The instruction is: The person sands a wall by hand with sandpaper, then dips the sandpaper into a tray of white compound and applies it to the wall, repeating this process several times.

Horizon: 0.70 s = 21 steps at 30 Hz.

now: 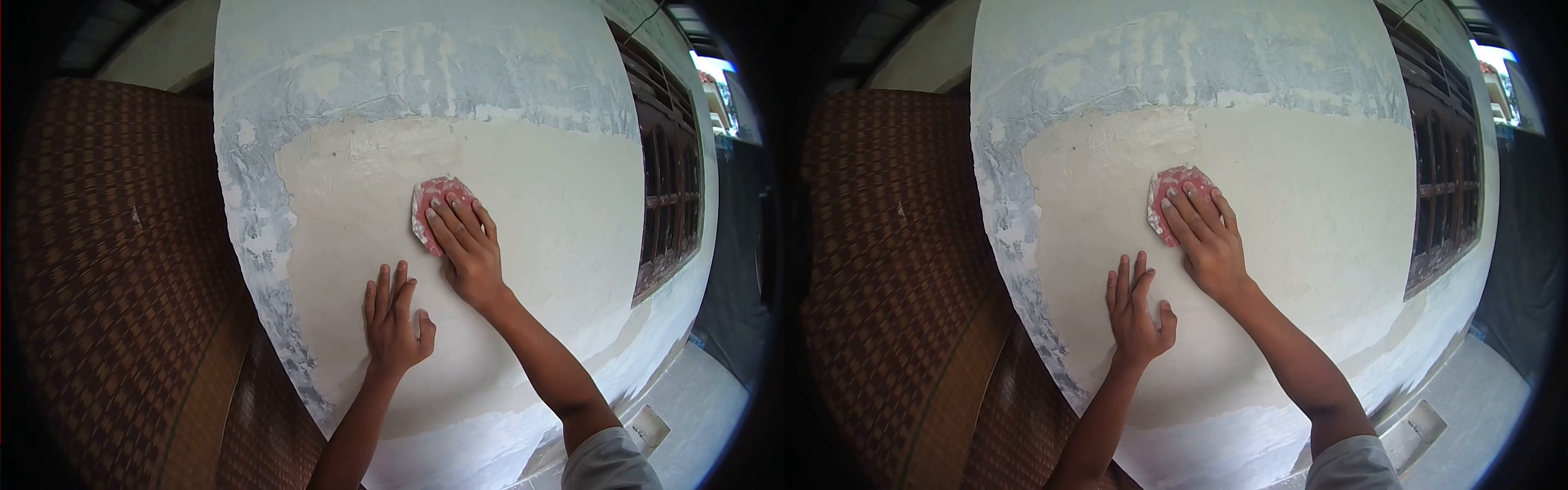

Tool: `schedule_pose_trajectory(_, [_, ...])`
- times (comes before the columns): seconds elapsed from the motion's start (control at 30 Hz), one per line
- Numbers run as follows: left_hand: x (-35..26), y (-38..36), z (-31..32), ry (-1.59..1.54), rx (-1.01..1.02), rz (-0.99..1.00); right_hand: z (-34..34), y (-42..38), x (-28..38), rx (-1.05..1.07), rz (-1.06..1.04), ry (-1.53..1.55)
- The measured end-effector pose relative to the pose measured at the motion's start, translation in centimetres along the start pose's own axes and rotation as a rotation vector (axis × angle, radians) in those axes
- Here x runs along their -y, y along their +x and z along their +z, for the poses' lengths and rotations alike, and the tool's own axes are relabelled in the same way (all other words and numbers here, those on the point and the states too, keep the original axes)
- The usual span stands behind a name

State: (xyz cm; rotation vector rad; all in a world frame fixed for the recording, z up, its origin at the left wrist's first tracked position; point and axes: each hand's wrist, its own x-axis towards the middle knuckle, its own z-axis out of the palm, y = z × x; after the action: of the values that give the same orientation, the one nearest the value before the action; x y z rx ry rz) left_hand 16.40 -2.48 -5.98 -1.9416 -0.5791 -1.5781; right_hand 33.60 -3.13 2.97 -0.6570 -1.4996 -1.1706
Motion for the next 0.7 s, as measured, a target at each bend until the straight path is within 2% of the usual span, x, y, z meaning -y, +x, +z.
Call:
schedule_pose_trajectory(0.1, [-0.1,0.0,0.1,0.008,-0.008,0.001,-1.8,-1.9,0.9,0.072,-0.034,0.034])
schedule_pose_trajectory(0.2, [0.0,0.0,0.2,0.013,-0.012,0.000,-2.2,4.0,-0.4,-0.111,-0.036,-0.034])
schedule_pose_trajectory(0.33, [0.1,-0.1,0.3,0.009,-0.015,0.001,1.0,8.8,-3.2,-0.127,-0.072,-0.036])
schedule_pose_trajectory(0.47, [0.2,-0.1,0.3,0.003,-0.008,0.008,-0.2,1.9,-0.5,0.021,0.011,-0.018])
schedule_pose_trajectory(0.57, [0.1,-0.1,0.2,0.004,-0.014,0.010,-2.1,-2.6,1.3,0.086,-0.018,0.037])
schedule_pose_trajectory(0.7, [0.0,0.1,0.1,0.027,-0.015,0.016,-2.4,4.3,-0.1,-0.096,-0.030,-0.004])
